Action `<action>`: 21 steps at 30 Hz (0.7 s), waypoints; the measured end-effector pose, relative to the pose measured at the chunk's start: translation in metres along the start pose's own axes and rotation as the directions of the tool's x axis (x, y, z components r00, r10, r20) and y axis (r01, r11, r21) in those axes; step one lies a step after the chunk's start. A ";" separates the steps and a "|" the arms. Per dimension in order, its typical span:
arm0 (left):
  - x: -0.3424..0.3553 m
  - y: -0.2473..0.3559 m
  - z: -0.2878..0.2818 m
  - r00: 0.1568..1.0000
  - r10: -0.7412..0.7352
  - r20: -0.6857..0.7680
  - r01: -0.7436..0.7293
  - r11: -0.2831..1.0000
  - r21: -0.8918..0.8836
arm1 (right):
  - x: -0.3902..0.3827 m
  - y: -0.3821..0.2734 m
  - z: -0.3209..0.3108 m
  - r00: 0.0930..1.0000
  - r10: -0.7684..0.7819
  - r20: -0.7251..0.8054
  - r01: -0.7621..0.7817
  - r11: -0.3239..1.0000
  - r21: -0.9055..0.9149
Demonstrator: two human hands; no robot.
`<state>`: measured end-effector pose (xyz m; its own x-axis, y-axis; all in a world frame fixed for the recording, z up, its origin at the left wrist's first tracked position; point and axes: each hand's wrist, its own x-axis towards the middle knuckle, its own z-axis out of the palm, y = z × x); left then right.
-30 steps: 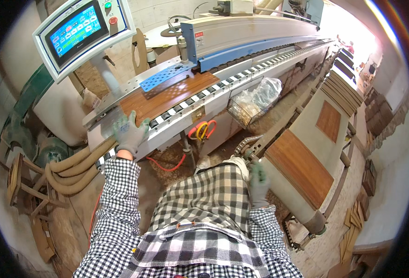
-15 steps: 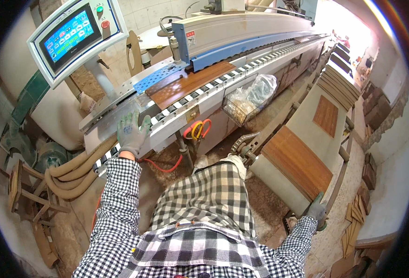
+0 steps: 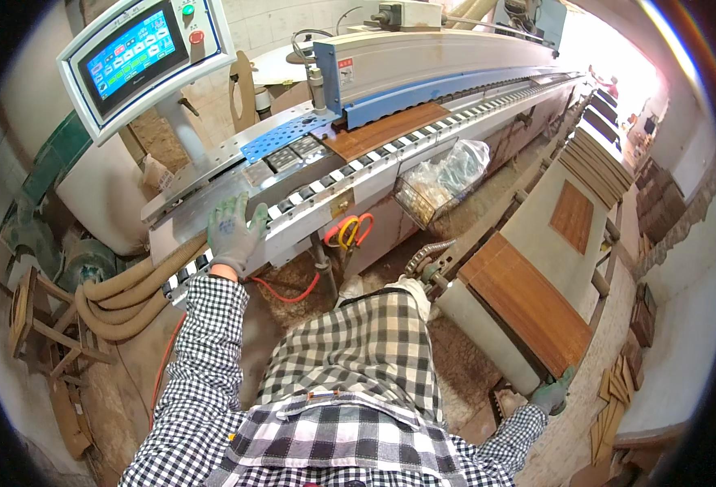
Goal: The person feeds rectangular wooden boards through a belt sander one at a time, guiding them with gloved hands and stacking the finished boards on a nearby table. The person repeats this process for multiple boards throughout the clip.
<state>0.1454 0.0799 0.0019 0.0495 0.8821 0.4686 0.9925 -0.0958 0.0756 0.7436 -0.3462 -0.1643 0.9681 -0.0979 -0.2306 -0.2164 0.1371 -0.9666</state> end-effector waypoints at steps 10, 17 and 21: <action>-0.007 -0.018 -0.016 0.962 0.037 -0.269 -0.200 0.767 -0.610 | -0.013 0.012 -0.010 0.629 -0.453 0.632 0.766 0.499 -0.405; -0.069 -0.023 -0.068 0.937 0.227 -0.267 -0.338 0.781 -0.525 | -0.152 -0.001 0.159 0.230 -0.423 0.876 0.311 0.885 0.346; -0.106 -0.034 -0.092 0.934 0.339 -0.107 -0.353 0.846 -0.399 | -0.250 -0.021 0.232 -0.114 -0.451 0.885 0.573 0.698 0.430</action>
<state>0.0962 -0.0527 0.0307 0.3711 0.7422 0.5581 0.7776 -0.5768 0.2500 0.5357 -0.0963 -0.0607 0.0990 0.8217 0.5613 0.4576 0.4633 -0.7589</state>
